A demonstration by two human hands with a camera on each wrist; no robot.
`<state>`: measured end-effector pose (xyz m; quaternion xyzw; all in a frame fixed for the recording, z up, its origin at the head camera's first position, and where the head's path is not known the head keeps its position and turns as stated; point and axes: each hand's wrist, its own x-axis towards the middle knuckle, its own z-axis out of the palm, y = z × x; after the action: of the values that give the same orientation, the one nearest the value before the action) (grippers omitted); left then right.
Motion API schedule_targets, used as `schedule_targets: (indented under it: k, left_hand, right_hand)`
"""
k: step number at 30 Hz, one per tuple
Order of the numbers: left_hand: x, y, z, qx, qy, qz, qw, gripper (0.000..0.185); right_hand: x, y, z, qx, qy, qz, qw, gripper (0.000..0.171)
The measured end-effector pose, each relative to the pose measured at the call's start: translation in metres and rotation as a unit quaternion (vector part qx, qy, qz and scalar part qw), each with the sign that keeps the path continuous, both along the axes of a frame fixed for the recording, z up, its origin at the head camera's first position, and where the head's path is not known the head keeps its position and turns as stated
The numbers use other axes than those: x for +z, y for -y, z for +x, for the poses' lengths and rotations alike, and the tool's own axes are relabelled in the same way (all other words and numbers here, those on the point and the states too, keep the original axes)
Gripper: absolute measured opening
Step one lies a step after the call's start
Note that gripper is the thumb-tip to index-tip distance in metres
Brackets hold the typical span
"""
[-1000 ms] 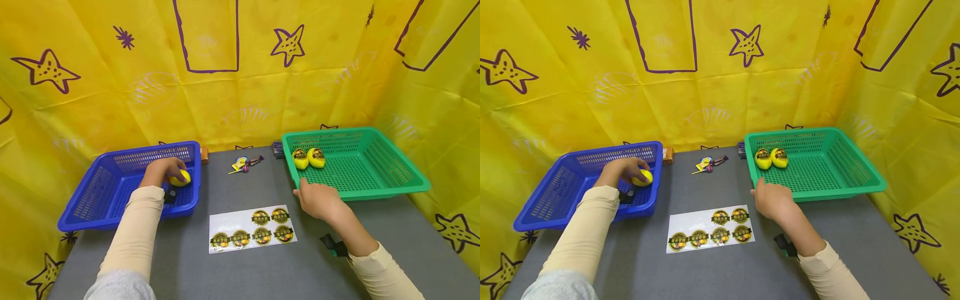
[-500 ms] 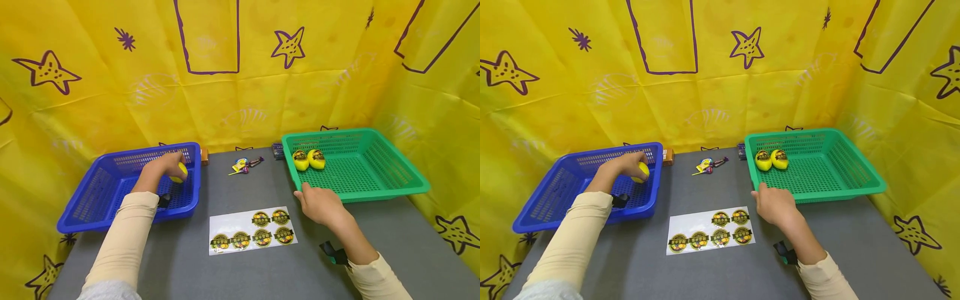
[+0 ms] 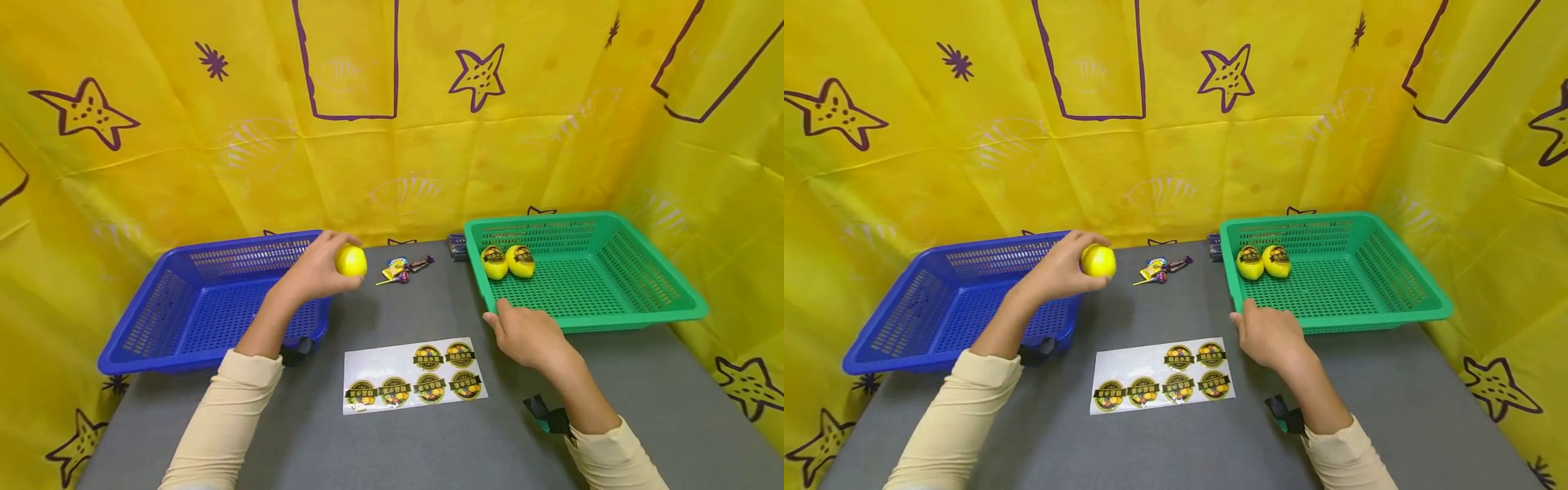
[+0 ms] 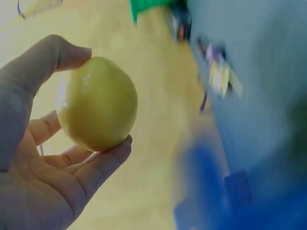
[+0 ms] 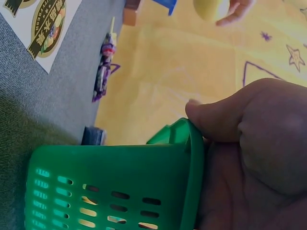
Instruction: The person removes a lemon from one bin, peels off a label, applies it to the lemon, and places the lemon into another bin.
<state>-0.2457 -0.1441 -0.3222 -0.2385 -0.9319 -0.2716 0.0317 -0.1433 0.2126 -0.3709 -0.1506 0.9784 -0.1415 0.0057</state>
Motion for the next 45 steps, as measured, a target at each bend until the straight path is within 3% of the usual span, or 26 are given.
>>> schedule_targets:
  k: [4, 7, 13, 17, 26, 30, 32, 34, 36, 39, 42, 45]
  left_hand:
    - [-0.026, -0.03, 0.019, -0.017, -0.005, 0.031, 0.9994, 0.06]
    - [-0.051, -0.048, 0.026, -0.026, -0.001, 0.055, 0.9981, 0.06]
    - [-0.098, -0.073, 0.022, -0.02, 0.019, 0.06, 0.9978, 0.062]
    - [-0.115, -0.08, 0.019, -0.009, 0.052, 0.051, 0.9973, 0.064]
    - [-0.117, -0.085, 0.022, -0.022, 0.061, 0.059, 0.9961, 0.065]
    - [-0.118, -0.087, 0.024, -0.023, 0.063, 0.058, 0.9961, 0.064]
    - [-0.118, -0.087, 0.025, -0.02, 0.067, 0.059, 0.9958, 0.068]
    - [-0.117, -0.087, 0.028, -0.008, 0.06, 0.061, 0.9963, 0.073]
    - [-0.114, -0.087, 0.032, 0.017, 0.04, 0.063, 0.9971, 0.074]
    - [-0.107, -0.09, 0.046, 0.047, 0.002, 0.05, 0.9977, 0.06]
    - [-0.101, -0.096, 0.061, 0.022, -0.007, -0.004, 0.9997, 0.038]
    - [-0.101, -0.105, 0.072, -0.024, 0.021, -0.078, 0.9965, 0.03]
  right_hand:
    - [-0.002, 0.0, 0.0, -0.003, -0.008, 0.005, 1.0, 0.031]
    - [-0.003, -0.001, 0.001, -0.004, -0.014, 0.009, 1.0, 0.031]
    - [-0.003, -0.001, 0.001, -0.004, -0.024, 0.009, 1.0, 0.032]
    - [-0.003, 0.0, 0.002, -0.003, -0.028, 0.008, 1.0, 0.032]
    - [-0.002, 0.001, 0.002, 0.007, -0.036, 0.004, 0.999, 0.033]
    - [-0.003, 0.009, 0.008, 0.083, -0.124, -0.024, 0.988, 0.06]
    - [-0.008, 0.018, 0.011, 0.136, -0.172, -0.037, 0.975, 0.052]
    - [-0.016, 0.028, 0.016, 0.178, -0.186, -0.037, 0.966, 0.043]
    - [-0.026, 0.033, 0.019, 0.197, -0.153, -0.021, 0.968, 0.04]
    - [-0.038, 0.035, 0.019, 0.188, -0.06, 0.015, 0.98, 0.048]
    - [-0.046, 0.033, 0.017, 0.168, 0.018, 0.039, 0.985, 0.057]
    - [-0.049, 0.032, 0.015, 0.163, 0.046, 0.041, 0.985, 0.062]
